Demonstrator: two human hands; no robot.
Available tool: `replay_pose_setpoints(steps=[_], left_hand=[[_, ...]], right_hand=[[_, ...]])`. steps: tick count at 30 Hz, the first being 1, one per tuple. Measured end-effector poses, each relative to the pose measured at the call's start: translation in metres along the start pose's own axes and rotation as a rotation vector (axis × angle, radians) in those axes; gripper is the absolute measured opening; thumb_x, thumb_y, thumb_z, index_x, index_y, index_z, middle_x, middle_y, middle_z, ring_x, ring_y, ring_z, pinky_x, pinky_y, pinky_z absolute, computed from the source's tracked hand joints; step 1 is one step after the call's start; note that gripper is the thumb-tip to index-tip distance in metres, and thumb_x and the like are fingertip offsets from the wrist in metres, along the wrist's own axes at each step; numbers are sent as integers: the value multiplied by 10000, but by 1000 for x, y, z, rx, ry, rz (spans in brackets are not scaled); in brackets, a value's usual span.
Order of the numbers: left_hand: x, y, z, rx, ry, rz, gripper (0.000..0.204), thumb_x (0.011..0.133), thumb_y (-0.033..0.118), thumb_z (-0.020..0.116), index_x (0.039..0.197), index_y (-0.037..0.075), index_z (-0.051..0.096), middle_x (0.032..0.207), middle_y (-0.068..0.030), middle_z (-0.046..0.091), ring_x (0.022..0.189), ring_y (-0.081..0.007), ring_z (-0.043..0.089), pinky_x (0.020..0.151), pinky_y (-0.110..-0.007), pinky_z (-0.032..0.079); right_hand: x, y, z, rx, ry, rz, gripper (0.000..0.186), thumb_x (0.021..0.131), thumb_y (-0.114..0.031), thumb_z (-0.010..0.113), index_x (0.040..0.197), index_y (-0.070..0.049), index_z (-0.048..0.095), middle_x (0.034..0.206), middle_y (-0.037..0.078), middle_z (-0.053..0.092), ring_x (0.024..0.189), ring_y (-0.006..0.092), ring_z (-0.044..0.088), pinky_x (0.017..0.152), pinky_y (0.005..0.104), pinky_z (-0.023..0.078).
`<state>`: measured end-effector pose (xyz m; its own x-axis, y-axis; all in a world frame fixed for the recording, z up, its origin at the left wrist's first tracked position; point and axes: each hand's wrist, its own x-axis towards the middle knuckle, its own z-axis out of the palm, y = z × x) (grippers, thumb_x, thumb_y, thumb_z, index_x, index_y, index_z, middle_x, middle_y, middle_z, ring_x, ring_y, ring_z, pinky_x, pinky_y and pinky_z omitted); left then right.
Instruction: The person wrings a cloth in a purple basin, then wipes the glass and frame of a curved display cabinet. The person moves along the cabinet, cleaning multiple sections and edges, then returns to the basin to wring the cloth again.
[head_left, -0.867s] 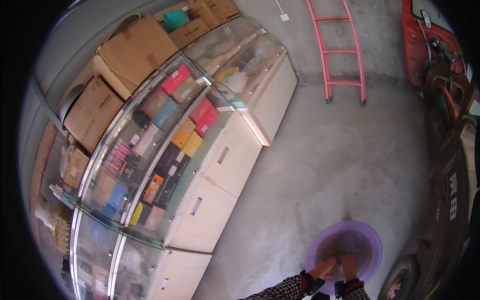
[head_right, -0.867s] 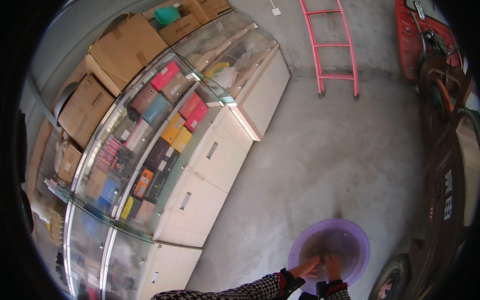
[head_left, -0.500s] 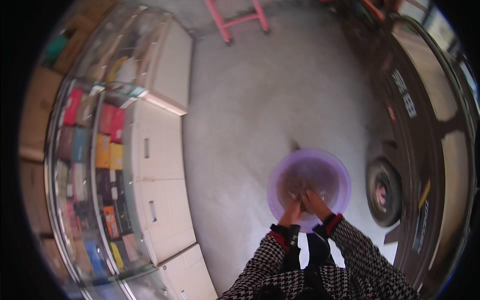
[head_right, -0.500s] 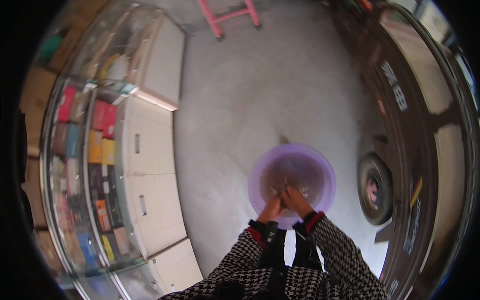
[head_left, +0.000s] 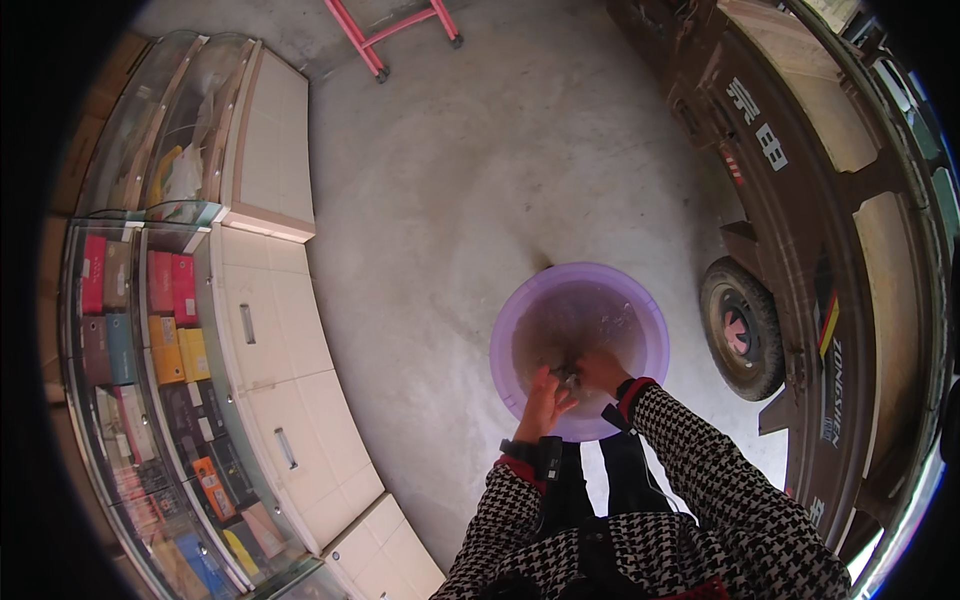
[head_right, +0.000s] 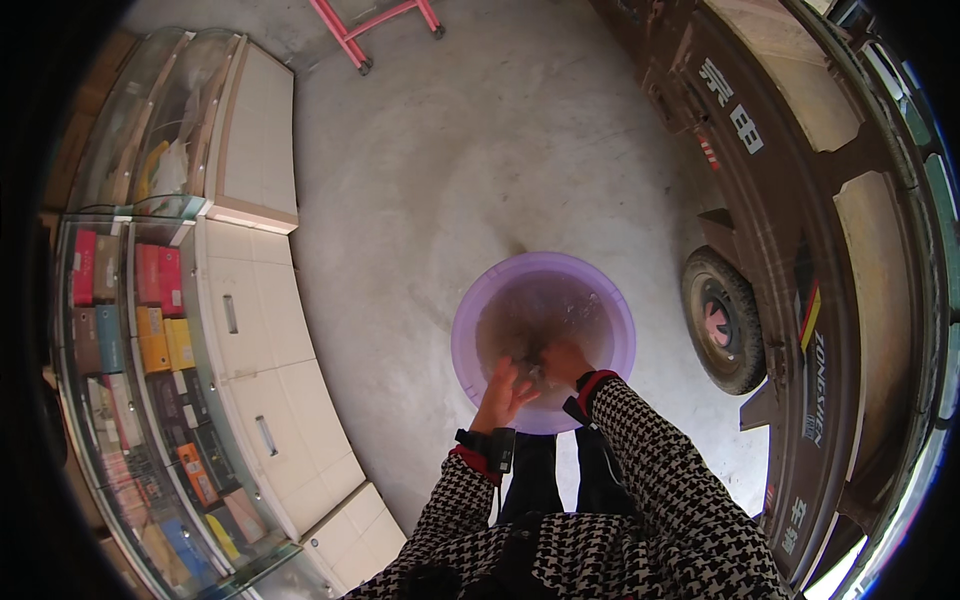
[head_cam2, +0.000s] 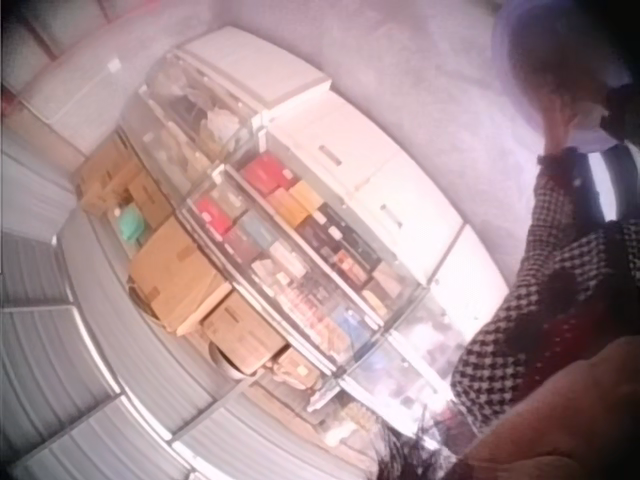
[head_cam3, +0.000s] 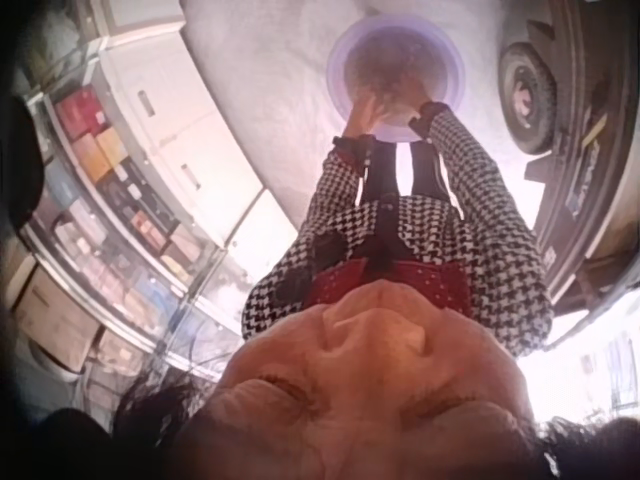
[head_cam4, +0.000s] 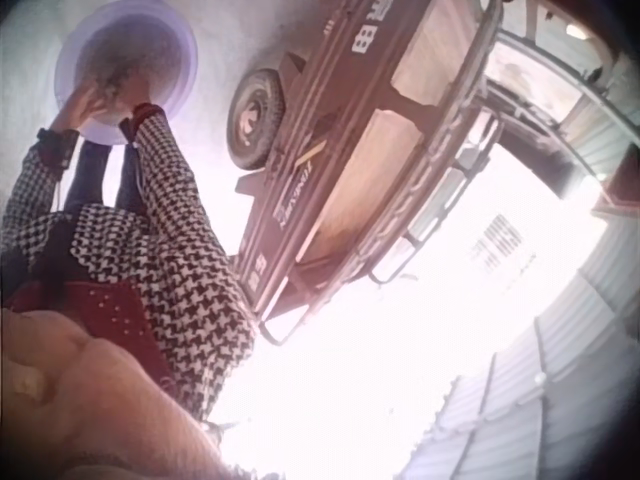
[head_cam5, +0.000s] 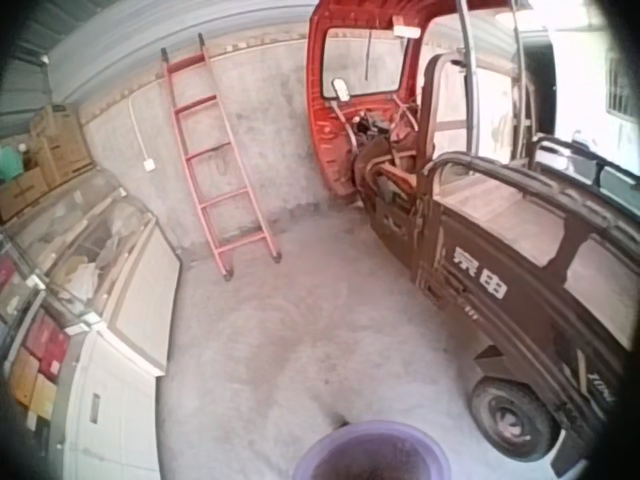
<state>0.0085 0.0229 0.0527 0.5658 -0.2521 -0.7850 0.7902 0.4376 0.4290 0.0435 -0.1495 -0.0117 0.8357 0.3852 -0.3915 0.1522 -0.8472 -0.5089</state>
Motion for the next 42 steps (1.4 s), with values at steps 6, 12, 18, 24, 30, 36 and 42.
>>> replay_pose_setpoints(steps=[6,12,18,24,30,36,42], left_hand=[[20,-14,14,-76,-65,-80,529,884,353,491,1333,167,283,1349,-63,263,1178,-320,331,849,-454,444],[6,7,14,-73,-292,60,444,884,349,463,1254,114,391,1257,-99,399,1106,-261,448,863,-366,452],[15,-4,16,156,-248,297,399,856,190,472,1231,61,426,1167,-105,513,1037,-224,532,882,-367,441],[9,-4,4,-32,-100,34,480,916,220,391,1352,96,234,1311,-104,346,1133,-299,437,902,-438,426],[9,-5,6,39,38,-12,606,909,259,429,1397,135,91,1413,-74,135,1197,-378,302,928,-503,383],[26,-14,16,103,50,-72,563,909,334,428,1382,143,187,1420,-67,129,1179,-351,324,906,-502,402],[-15,5,37,-106,-74,9,509,878,399,480,1258,75,385,1264,-103,407,1085,-237,463,871,-381,441]], right_hand=[[-6,-30,-37,696,192,258,384,752,-295,591,931,43,557,836,206,598,750,323,591,643,408,461],[-56,-87,-57,836,-9,2,358,758,-265,600,941,35,533,848,224,590,774,335,583,664,407,454],[-7,-45,-42,520,225,120,318,797,-249,512,967,20,510,896,253,581,835,399,564,715,452,447],[21,19,-13,608,484,308,373,805,-230,496,1094,6,502,955,257,576,906,409,544,804,464,425],[5,13,10,-156,163,-65,299,712,-254,590,898,-22,617,849,208,609,829,381,570,738,451,457],[-6,-1,-24,574,209,165,286,686,-271,618,817,-17,623,696,177,611,695,339,602,664,433,471],[-55,-65,-47,647,73,-50,310,747,-304,578,879,-23,568,727,180,594,719,313,599,658,390,468]])
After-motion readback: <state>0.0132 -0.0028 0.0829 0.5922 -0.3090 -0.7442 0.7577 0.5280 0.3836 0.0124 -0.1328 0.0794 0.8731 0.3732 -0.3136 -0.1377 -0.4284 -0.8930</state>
